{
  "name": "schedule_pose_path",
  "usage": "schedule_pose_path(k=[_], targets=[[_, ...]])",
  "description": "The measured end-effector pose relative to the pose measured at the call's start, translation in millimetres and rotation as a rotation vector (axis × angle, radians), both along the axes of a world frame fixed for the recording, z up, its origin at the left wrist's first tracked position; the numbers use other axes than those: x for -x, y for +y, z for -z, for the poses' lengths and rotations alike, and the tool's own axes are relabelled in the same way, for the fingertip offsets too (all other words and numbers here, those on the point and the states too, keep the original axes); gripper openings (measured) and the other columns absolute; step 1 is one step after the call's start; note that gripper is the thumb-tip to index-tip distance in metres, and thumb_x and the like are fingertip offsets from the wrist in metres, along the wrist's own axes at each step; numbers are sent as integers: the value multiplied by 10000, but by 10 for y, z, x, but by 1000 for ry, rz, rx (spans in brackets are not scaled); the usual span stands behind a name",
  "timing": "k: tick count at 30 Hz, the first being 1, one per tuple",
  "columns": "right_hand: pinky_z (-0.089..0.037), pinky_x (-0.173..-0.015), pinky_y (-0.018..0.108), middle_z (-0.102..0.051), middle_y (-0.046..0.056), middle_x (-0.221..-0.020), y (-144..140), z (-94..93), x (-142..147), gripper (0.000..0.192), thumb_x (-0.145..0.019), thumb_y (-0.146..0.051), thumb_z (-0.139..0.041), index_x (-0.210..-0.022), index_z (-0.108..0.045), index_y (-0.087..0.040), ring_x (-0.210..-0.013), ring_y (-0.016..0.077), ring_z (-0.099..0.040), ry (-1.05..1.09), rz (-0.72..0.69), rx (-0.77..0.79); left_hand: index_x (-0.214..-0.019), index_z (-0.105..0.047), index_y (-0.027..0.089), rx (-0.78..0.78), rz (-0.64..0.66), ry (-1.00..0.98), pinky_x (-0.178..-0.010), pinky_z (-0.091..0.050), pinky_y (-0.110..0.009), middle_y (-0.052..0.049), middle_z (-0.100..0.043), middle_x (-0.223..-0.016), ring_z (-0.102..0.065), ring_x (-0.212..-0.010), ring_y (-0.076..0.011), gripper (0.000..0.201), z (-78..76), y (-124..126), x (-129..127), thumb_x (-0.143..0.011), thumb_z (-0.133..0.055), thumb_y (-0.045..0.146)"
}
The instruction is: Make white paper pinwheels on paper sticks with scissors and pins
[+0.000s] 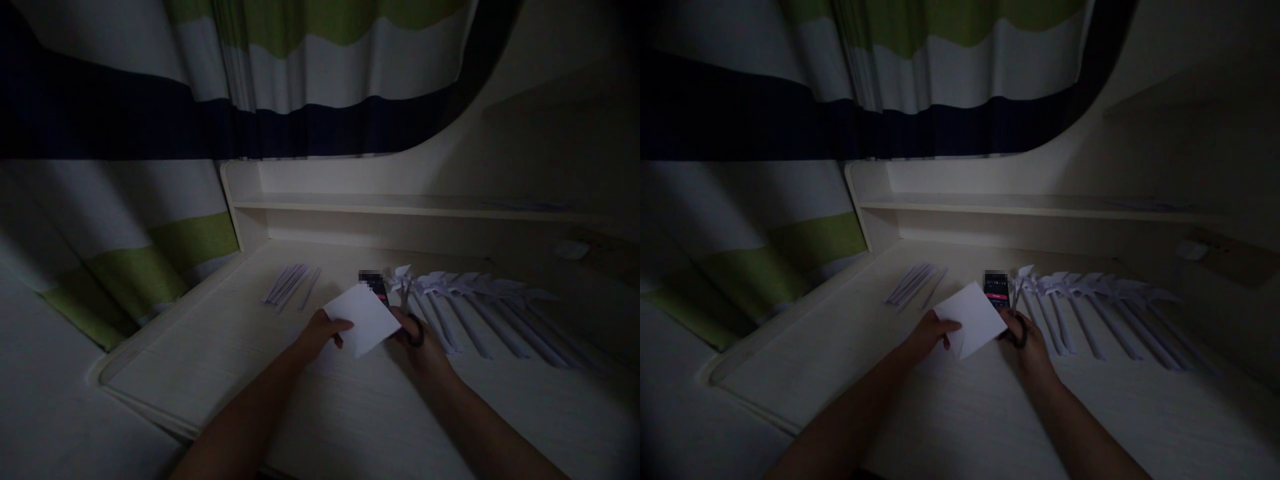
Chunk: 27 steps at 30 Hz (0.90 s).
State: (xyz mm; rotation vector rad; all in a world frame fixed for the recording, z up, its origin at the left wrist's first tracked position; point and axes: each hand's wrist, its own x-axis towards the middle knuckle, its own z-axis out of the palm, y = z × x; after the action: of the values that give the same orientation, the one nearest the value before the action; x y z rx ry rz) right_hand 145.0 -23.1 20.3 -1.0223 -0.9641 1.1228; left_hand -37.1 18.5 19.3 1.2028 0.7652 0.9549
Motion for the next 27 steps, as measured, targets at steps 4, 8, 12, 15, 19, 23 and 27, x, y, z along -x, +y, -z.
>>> schedule_pose_path(k=[4,8,12,15,19,23,27], targets=[[-389,-517,248,-616,24,-691,-4,-82,-40,344,-580,-343,-689,-849,-595,-151,-602,158,-548,46,-64,95,-801,-618,110,-45,159,148,-354,-347,-172,-27,-591,-630,-483,-448,-83,274,51,-16,8,-553,-659,220],[-388,-492,246,-628,2,-651,-7,-37,-27,397,-481,-254,-743,-842,-605,-161,-523,138,-539,33,-128,144,-819,-616,118,-63,190,182,-365,-333,-174,-13,-577,-606,-467,-439,-79,290,70,5,17,-555,-660,229],[-435,-593,279,-657,24,-731,14,37,-43,338,-490,-204,-725,-811,-629,-158,-619,168,-583,75,-131,107,-665,-605,105,-42,105,155,-412,-317,-189,-2,-527,-534,-454,-446,-81,190,49,43,18,-592,-633,278],[-451,-655,306,-665,33,-766,29,55,-53,326,-508,-167,-714,-822,-629,-160,-678,190,-598,116,-108,89,-616,-574,111,-12,22,32,-443,-306,-192,10,-489,-516,-431,-454,-71,242,21,61,18,-636,-603,350],[-456,-719,335,-667,28,-852,33,50,-36,310,-544,-167,-698,-844,-625,-188,-785,212,-600,166,-8,46,-691,-581,117,9,-10,-69,-503,-343,-197,-25,-541,-640,-484,-554,-90,328,-20,44,8,-683,-538,442],[-456,-740,356,-656,33,-907,37,53,-12,333,-563,-194,-687,-890,-622,-205,-837,227,-588,198,68,-14,-806,-592,132,-44,23,-36,-530,-365,-190,-43,-570,-738,-505,-624,-98,346,-5,10,-30,-616,-620,420],[-452,-723,333,-651,33,-911,26,62,27,324,-565,-215,-694,-880,-622,-198,-829,216,-583,198,85,-30,-752,-602,120,-80,101,83,-502,-381,-203,-29,-564,-628,-503,-552,-99,308,104,-11,-86,-583,-661,370]])
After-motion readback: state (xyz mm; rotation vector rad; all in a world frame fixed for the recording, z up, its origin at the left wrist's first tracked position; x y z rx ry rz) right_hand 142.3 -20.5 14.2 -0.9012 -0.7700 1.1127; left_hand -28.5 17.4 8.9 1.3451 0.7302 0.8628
